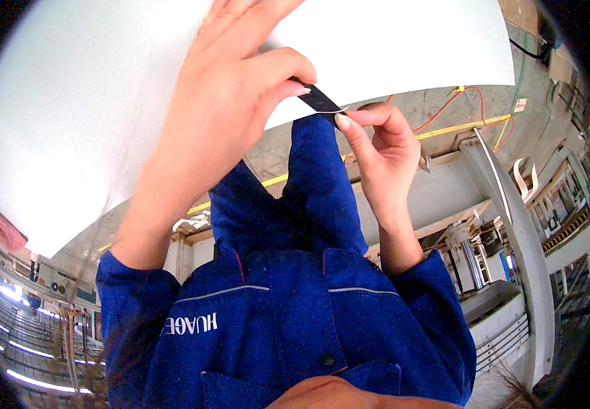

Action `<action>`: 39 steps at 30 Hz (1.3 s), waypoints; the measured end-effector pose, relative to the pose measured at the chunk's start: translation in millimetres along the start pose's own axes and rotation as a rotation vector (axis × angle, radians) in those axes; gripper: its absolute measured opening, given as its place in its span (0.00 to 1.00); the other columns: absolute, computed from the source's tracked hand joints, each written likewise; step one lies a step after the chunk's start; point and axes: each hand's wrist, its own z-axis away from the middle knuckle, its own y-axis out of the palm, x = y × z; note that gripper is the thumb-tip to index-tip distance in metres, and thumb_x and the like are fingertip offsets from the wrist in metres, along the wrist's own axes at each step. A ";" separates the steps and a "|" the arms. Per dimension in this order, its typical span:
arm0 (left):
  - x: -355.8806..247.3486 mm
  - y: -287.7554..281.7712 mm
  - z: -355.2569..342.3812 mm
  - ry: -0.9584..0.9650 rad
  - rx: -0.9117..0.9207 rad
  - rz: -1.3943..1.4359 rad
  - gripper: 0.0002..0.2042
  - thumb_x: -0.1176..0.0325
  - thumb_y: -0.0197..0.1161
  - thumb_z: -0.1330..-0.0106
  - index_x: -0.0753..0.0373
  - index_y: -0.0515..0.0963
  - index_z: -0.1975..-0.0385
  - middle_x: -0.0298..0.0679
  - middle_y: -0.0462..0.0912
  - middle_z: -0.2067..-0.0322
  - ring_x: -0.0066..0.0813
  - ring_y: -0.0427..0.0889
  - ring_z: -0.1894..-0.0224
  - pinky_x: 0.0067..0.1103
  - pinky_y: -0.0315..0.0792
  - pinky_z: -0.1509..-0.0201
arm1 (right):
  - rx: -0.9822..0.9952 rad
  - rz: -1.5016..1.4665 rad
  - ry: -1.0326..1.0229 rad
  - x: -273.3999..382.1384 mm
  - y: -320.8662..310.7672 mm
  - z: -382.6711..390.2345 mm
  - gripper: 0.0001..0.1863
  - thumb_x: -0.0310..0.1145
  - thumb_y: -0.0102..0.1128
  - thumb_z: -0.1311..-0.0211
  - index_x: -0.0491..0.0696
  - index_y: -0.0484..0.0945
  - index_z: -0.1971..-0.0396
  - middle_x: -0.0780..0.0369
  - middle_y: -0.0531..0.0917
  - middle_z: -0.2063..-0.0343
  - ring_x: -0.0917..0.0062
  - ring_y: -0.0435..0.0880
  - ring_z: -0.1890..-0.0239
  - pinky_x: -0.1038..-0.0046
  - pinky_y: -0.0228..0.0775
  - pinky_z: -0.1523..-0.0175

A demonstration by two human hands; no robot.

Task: The person applies a black adhesive strip to the edge of a white triangular panel by hand, then uses a cloth to press and smooth it down.

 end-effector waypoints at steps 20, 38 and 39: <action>10.8 -14.6 21.8 -0.066 0.032 0.056 0.04 0.68 0.62 0.52 0.60 0.76 0.79 0.44 0.62 0.43 0.51 0.49 0.37 0.44 0.44 0.37 | 0.040 -0.013 -0.011 -5.1 22.9 15.1 0.05 0.23 0.62 0.51 0.43 0.74 0.77 0.67 0.76 0.79 0.88 0.71 0.74 0.84 0.63 0.68; 21.2 -29.9 57.0 -0.123 0.044 -0.008 0.05 0.67 0.61 0.50 0.61 0.76 0.79 0.44 0.61 0.42 0.50 0.48 0.36 0.43 0.43 0.37 | 0.082 0.032 -0.056 -6.8 55.0 28.0 0.05 0.23 0.62 0.51 0.43 0.73 0.77 0.66 0.76 0.81 0.88 0.71 0.75 0.84 0.63 0.69; 25.8 -31.0 59.6 -0.143 0.069 0.000 0.05 0.67 0.61 0.50 0.61 0.76 0.79 0.44 0.61 0.42 0.50 0.48 0.36 0.43 0.42 0.37 | 0.084 0.032 -0.054 -5.5 56.5 28.6 0.05 0.23 0.62 0.51 0.43 0.74 0.77 0.66 0.76 0.81 0.87 0.71 0.75 0.84 0.63 0.69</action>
